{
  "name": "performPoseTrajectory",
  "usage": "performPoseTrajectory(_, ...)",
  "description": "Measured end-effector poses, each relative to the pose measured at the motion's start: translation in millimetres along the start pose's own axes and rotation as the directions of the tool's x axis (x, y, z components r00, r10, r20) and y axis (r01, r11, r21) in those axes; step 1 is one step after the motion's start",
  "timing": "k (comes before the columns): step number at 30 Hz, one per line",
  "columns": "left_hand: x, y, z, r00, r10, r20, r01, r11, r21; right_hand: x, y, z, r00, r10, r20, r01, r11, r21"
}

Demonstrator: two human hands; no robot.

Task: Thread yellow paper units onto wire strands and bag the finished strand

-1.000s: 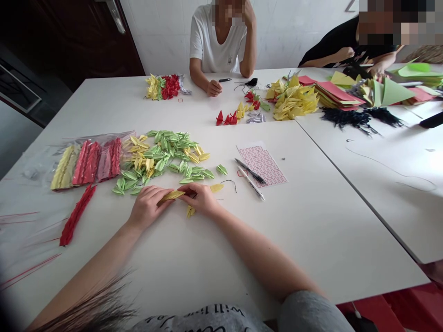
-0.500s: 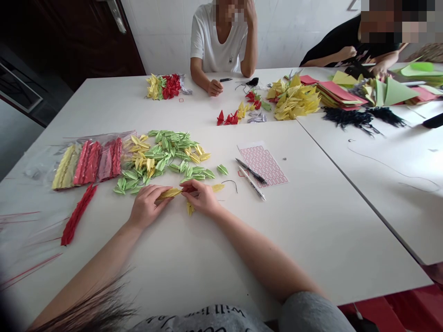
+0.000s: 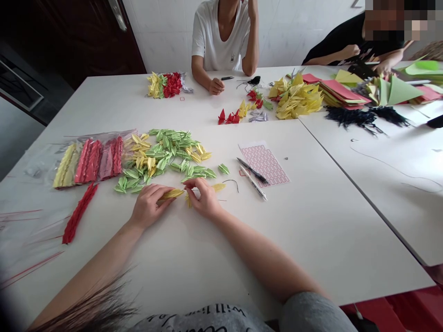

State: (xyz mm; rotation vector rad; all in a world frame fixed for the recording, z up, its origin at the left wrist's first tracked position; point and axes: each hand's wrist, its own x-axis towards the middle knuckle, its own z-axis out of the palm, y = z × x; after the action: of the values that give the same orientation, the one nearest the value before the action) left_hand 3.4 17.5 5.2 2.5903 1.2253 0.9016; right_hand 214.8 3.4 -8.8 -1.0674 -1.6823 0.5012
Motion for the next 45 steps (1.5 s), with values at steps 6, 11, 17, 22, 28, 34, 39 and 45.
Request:
performPoseTrajectory(6,-0.7,-0.8,0.6,1.0,-0.004,-0.01,0.004,1.0,0.011,-0.2,-1.4,0.0,1.0,-0.013,0.004,0.013,1.0,-0.011)
performPoseTrajectory(11,-1.1,-1.2,0.7,0.999,0.015,-0.043,-0.013,0.999,0.035,0.7,-1.6,-1.8,1.0,0.003,0.031,-0.003,1.0,-0.01)
performPoseTrajectory(17,-4.9,-1.6,-1.9,0.99,-0.049,-0.132,0.065,0.99,0.122,2.4,-4.0,-21.6,0.984,-0.051,0.172,0.063,0.996,-0.066)
performPoseTrajectory(22,-7.1,0.3,-3.0,0.991,-0.067,-0.114,0.093,0.967,0.236,2.9,-3.4,-24.7,0.937,-0.144,0.319,0.209,0.961,-0.181)
performPoseTrajectory(28,-7.6,1.9,-1.6,0.991,-0.075,-0.108,0.103,0.956,0.276,2.7,0.0,-18.6,0.97,-0.131,0.205,0.164,0.975,-0.15)
performPoseTrajectory(34,-5.6,2.7,-2.6,0.979,-0.04,-0.198,0.08,0.978,0.195,0.7,1.1,-16.1,0.911,0.309,0.273,-0.394,0.848,0.354)
performPoseTrajectory(39,-4.9,2.6,-1.1,0.976,-0.006,-0.216,0.037,0.989,0.143,0.1,0.4,-12.6,0.815,0.375,0.441,-0.57,0.65,0.502)
performPoseTrajectory(45,-5.8,1.5,2.6,0.982,-0.056,-0.181,0.075,0.992,0.101,4.2,-5.2,-18.5,0.782,0.355,0.512,-0.565,0.751,0.341)
